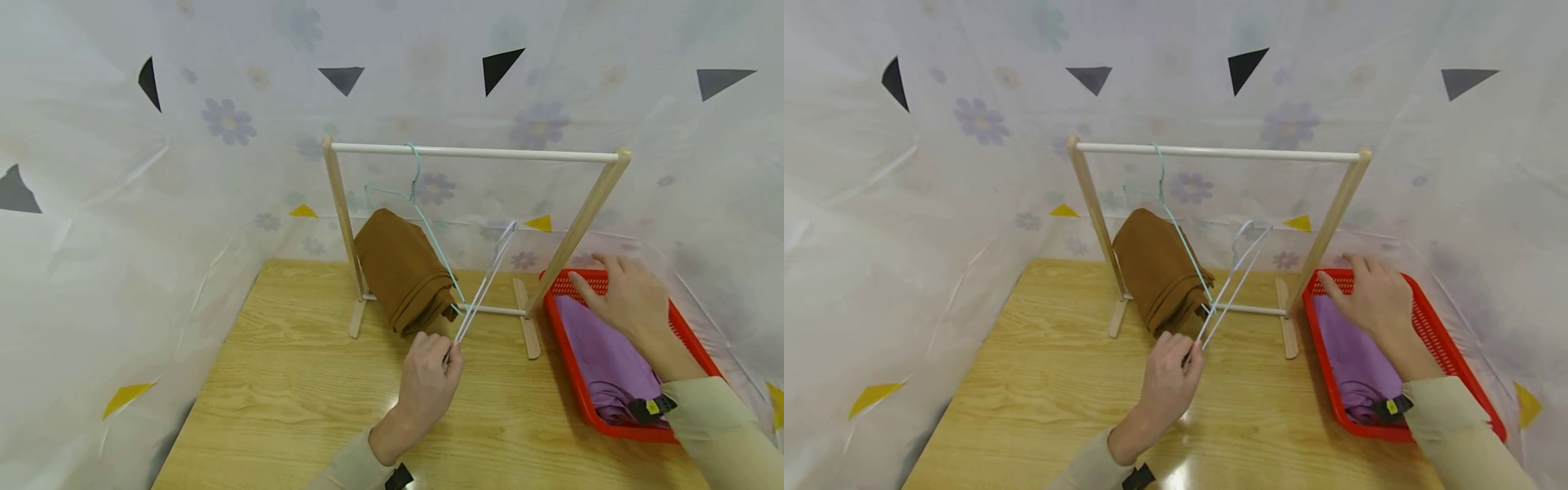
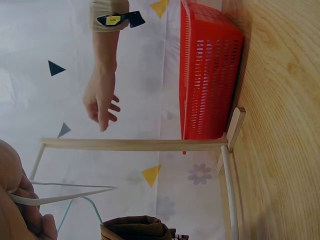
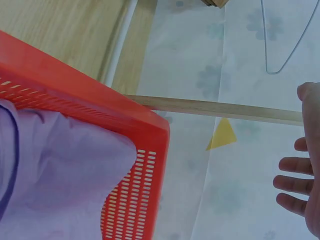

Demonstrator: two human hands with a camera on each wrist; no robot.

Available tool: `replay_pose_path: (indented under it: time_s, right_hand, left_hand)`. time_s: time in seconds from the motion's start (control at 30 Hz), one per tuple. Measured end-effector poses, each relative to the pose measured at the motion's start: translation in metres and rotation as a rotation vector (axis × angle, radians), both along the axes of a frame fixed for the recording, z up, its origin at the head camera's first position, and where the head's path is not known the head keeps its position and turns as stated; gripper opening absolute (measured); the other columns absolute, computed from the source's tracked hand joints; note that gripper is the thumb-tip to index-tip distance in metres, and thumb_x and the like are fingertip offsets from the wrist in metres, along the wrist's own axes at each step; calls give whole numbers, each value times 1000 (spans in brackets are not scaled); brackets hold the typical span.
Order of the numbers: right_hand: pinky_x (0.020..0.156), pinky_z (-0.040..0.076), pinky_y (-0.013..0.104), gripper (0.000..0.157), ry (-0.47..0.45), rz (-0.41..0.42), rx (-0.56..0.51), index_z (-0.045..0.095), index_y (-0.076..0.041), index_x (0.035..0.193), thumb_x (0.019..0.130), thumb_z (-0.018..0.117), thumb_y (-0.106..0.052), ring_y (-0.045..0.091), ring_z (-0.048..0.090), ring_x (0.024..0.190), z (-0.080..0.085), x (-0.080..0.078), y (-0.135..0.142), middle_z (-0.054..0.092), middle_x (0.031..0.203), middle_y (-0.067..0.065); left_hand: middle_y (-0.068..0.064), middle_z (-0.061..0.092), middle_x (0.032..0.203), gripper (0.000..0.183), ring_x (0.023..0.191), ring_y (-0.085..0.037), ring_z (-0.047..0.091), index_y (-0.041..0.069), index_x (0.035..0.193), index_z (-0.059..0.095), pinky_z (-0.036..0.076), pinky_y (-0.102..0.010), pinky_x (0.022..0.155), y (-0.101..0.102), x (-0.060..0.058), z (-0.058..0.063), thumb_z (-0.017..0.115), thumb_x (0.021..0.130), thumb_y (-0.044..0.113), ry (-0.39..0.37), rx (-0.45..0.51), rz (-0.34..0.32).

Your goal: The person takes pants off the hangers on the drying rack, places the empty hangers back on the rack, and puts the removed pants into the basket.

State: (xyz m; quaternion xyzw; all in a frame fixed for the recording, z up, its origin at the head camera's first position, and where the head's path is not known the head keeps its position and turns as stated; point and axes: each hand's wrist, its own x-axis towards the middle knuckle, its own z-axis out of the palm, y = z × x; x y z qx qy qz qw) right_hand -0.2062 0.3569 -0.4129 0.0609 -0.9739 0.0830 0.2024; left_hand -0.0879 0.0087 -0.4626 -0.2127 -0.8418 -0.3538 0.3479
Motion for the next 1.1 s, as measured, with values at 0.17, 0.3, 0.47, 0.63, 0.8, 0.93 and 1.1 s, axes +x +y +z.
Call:
replay_pose_path:
  time_s: [0.17,0.3,0.47,0.63,0.8,0.93,1.1]
  right_hand:
    - [75,54,67,62,170,19,19,62,1,131,93,68,-47,55,64,106,2,-12,-5,68,123,33]
    - [75,55,64,61,331,60,26,65,3,124,89,68,-47,54,66,99,-1,-24,-5,71,116,32]
    - [77,55,63,69,419,84,44,66,5,121,89,59,-56,54,67,96,-3,-36,-5,72,111,32]
    - [69,55,62,67,443,72,66,66,5,121,90,61,-54,53,67,90,-2,-46,-6,72,106,32]
    - [65,55,61,68,492,74,91,66,8,118,92,60,-55,52,67,85,-3,-57,-7,71,102,33]
    - [65,55,62,76,549,74,144,65,13,108,97,51,-62,53,66,80,-4,-65,-7,70,97,35]
    - [60,53,59,81,591,76,191,61,14,94,102,44,-65,52,61,71,-5,-73,-8,65,87,34]
  left_hand:
    - [2,42,58,36,63,-4,27,12,66,49,24,-12,64,0,0,0,68,94,1,0,4,-3]
    - [2,42,57,36,62,-3,26,12,66,48,25,-13,64,0,0,0,69,93,1,8,3,-2]
    - [2,42,57,35,61,-4,27,11,66,49,26,-14,64,0,-1,0,68,94,1,4,2,-4]
    - [2,40,57,36,61,-3,26,11,65,47,26,-13,64,1,-2,-1,68,93,0,15,4,1]
    - [2,40,57,36,62,-3,26,11,65,47,25,-13,64,1,-1,-1,68,93,0,5,7,4]
    - [2,39,57,37,62,-3,25,12,65,46,24,-12,64,1,-1,0,68,93,0,6,8,5]
    - [2,40,57,37,62,-3,26,12,65,47,24,-12,63,1,-1,-1,68,93,0,3,18,5]
